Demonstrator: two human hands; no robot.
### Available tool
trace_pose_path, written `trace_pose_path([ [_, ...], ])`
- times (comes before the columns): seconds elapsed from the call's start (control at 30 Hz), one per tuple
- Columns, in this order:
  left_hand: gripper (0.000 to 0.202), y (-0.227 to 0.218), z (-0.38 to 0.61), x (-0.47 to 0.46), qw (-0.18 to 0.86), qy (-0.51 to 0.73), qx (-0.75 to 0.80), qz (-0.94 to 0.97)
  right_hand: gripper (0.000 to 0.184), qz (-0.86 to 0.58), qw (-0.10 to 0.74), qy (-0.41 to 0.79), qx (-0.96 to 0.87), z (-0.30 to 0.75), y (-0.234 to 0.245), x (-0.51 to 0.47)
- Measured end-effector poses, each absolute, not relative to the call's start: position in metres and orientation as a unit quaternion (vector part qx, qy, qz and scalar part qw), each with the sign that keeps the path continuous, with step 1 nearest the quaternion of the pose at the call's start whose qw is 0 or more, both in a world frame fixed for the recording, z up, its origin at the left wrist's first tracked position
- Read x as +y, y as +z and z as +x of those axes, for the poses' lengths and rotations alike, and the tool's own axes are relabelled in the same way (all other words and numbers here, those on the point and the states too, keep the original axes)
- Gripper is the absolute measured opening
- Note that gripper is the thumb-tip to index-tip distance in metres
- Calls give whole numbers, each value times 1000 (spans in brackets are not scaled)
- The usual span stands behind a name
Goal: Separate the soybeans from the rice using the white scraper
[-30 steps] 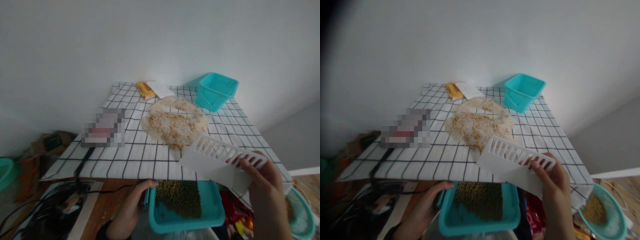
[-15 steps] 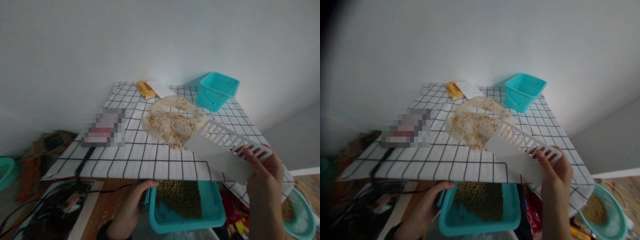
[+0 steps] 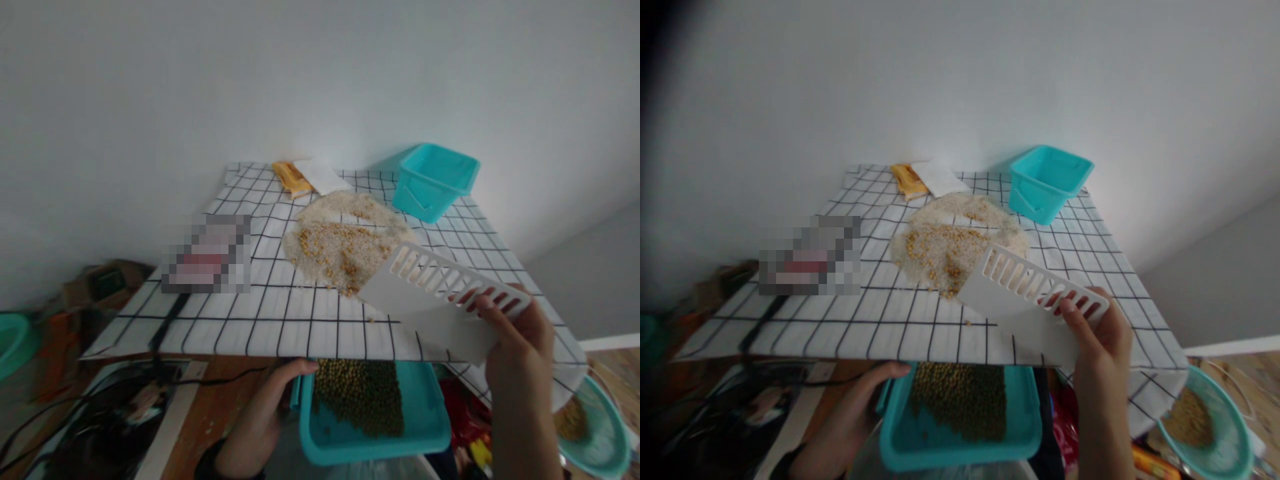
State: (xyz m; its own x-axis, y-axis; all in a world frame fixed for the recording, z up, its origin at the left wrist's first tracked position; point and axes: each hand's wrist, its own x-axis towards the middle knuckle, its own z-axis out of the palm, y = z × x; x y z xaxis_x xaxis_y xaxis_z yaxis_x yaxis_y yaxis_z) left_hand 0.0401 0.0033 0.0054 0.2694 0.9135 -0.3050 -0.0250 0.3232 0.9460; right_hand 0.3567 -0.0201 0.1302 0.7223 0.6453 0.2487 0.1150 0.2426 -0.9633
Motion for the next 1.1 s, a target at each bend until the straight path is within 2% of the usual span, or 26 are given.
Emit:
trace_pose_path([
  [0.1, 17, 3, 39, 4, 653, 359, 485, 458, 19, -594, 709, 177, -336, 357, 129, -19],
  [0.33, 21, 8, 40, 1, 668, 357, 473, 451, 15, -539, 763, 141, -328, 357, 130, -13],
  [0.63, 13, 24, 47, 2, 678, 352, 506, 401, 19, -575, 727, 168, -336, 358, 125, -15],
  [0.73, 24, 13, 40, 0, 649, 372, 478, 460, 18, -559, 734, 154, -353, 358, 128, -16],
  [0.8, 23, 7, 36, -1, 644, 368, 474, 475, 18, -552, 738, 142, -362, 359, 129, -15],
  [0.93, 23, 10, 39, 0, 662, 361, 480, 449, 18, -573, 723, 141, -360, 359, 129, -15],
  [1.03, 15, 19, 45, 3, 691, 338, 493, 406, 19, -581, 713, 161, -357, 358, 128, -15],
  [1.1, 22, 21, 48, 5, 701, 325, 502, 388, 18, -574, 721, 156, -356, 358, 127, -14],
])
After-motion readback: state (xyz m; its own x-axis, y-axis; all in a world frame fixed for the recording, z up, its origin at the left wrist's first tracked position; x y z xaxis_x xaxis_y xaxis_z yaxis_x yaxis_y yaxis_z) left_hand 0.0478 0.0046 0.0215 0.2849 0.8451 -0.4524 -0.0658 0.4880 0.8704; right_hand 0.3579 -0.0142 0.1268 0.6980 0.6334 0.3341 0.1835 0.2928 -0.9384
